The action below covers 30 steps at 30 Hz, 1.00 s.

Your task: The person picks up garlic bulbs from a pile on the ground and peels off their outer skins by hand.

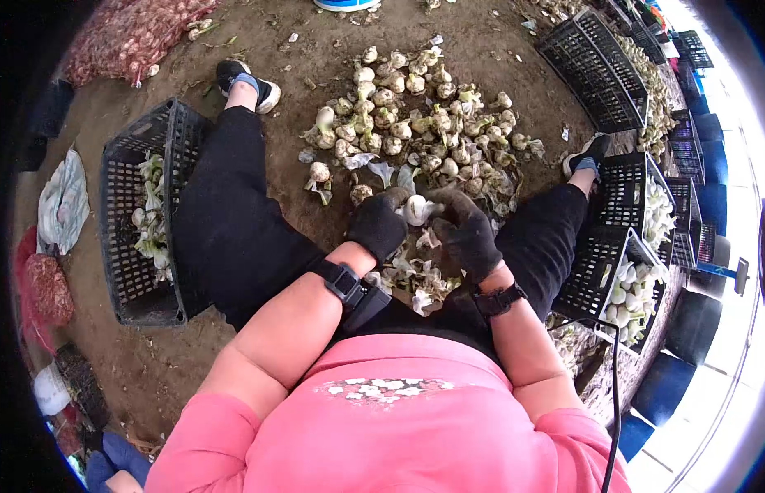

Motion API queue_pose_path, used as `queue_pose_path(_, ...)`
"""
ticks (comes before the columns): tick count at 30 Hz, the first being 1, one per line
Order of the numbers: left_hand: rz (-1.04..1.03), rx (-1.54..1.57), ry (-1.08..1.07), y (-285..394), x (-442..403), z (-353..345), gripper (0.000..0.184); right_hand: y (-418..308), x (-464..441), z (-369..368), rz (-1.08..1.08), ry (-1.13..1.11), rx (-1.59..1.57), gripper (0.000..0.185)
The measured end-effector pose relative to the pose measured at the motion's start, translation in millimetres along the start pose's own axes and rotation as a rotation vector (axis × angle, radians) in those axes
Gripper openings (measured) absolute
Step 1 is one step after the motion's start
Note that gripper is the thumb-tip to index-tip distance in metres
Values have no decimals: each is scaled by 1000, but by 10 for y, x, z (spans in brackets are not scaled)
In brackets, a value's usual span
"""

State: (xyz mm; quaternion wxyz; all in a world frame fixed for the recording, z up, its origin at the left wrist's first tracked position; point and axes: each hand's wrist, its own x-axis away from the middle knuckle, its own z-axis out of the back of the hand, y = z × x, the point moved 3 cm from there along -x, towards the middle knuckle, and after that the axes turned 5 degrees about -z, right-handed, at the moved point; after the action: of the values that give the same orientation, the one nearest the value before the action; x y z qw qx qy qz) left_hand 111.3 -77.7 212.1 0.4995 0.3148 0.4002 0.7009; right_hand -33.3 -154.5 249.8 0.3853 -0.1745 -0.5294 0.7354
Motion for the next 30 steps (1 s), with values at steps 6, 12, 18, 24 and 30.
queue_pose_path(6, 52, 110, 95, -186, -72, -57, 32, 8, 252, 85, -99, -552, -514, 24)
queue_pose_path(12, 76, 283, -61, -69, -5, -302, 29, 138, 247, 288, -48, -225, -160, 63)
queue_pose_path(18, -81, 36, -40, -120, -38, -468, 24, 303, 313, 338, -128, -60, -114, 39)
queue_pose_path(24, 67, 1805, 549, 414, 51, 1078, 14, 1037, 288, 555, -396, -147, -88, 21)
queue_pose_path(30, -276, 1595, 783, 46, 250, 1976, 12, 1360, -92, 61, -98, -43, 221, 28)
